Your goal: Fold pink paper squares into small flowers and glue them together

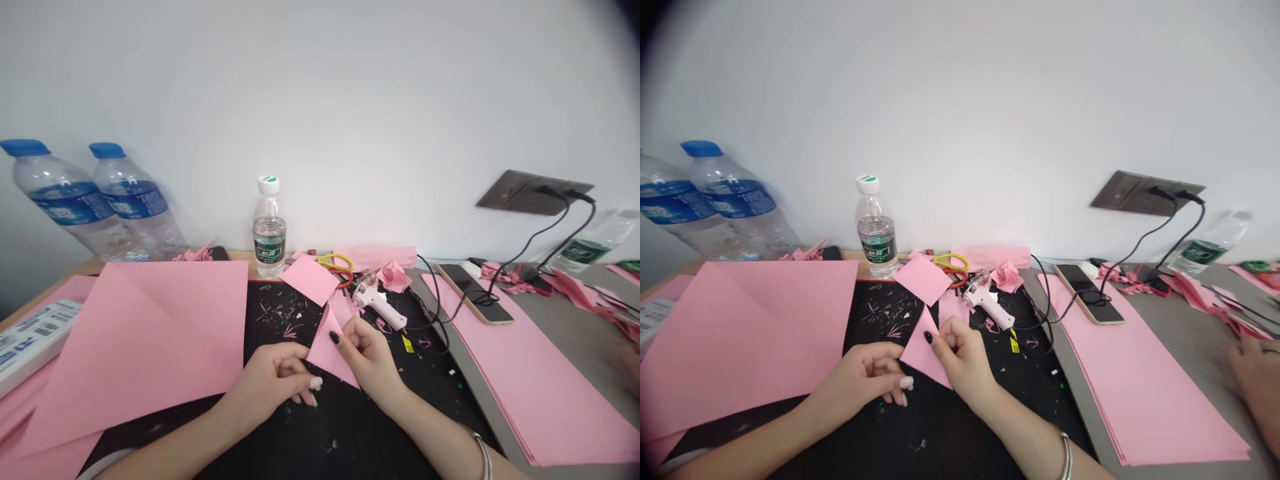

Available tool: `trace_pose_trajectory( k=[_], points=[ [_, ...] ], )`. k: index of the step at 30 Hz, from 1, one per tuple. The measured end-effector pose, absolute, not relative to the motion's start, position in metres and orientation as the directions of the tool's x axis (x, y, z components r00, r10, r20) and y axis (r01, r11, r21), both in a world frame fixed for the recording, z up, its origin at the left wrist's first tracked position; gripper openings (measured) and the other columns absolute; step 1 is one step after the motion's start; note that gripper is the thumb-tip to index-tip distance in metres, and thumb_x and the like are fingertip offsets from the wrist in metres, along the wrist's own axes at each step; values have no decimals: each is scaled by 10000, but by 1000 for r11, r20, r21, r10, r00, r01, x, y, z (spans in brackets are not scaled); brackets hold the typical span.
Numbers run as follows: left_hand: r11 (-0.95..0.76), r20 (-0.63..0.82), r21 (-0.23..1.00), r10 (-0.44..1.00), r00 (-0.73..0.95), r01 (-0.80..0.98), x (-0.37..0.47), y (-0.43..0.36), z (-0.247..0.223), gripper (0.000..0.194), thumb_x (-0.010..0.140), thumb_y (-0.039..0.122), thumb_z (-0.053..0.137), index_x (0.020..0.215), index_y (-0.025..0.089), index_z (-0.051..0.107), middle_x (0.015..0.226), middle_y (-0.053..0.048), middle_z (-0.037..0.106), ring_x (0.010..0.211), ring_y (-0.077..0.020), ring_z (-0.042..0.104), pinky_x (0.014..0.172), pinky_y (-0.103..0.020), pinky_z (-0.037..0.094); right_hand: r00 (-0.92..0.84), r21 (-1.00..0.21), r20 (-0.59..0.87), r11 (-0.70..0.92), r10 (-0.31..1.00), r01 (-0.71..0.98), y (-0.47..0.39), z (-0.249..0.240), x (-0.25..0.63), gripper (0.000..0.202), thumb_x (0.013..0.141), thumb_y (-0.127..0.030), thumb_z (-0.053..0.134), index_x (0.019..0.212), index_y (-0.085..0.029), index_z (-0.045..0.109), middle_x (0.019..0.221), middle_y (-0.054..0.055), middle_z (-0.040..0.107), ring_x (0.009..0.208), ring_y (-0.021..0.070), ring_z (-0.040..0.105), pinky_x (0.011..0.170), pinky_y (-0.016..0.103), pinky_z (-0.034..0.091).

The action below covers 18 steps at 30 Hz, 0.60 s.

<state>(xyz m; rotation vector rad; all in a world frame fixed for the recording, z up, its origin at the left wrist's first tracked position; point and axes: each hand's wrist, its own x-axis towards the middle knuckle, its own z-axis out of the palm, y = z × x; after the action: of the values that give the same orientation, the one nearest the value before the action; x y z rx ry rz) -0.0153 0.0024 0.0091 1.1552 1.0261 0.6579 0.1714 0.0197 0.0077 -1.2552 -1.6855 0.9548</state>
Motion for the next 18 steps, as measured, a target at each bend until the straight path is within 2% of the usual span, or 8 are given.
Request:
trace_pose_trajectory(
  k=[3,8,18],
  points=[
    [292,-288,955,852,438,59,-16,2,11,203,749,300,655,843,123,624,637,-25,703,542,-169,677,513,-229,478,-184,-913,165,221,969,343,19,8,171,264,845,-324,505,633,-203,405,495,-85,270,445,87,225,432,229,185],
    [279,-283,957,843,458,78,-15,2,14,272,819,370,569,743,117,631,739,-77,735,659,-189,704,613,-263,526,-259,-891,170,261,951,372,15,7,168,249,835,-311,520,641,-199,412,493,-87,286,444,81,236,427,222,192],
    [292,-322,946,831,454,137,-14,3,13,232,801,330,582,757,118,667,740,-81,755,694,-199,713,629,-270,542,-288,-851,198,311,937,424,15,8,167,260,817,-272,541,615,-201,393,487,-86,293,441,73,248,426,216,215]
  ],
)
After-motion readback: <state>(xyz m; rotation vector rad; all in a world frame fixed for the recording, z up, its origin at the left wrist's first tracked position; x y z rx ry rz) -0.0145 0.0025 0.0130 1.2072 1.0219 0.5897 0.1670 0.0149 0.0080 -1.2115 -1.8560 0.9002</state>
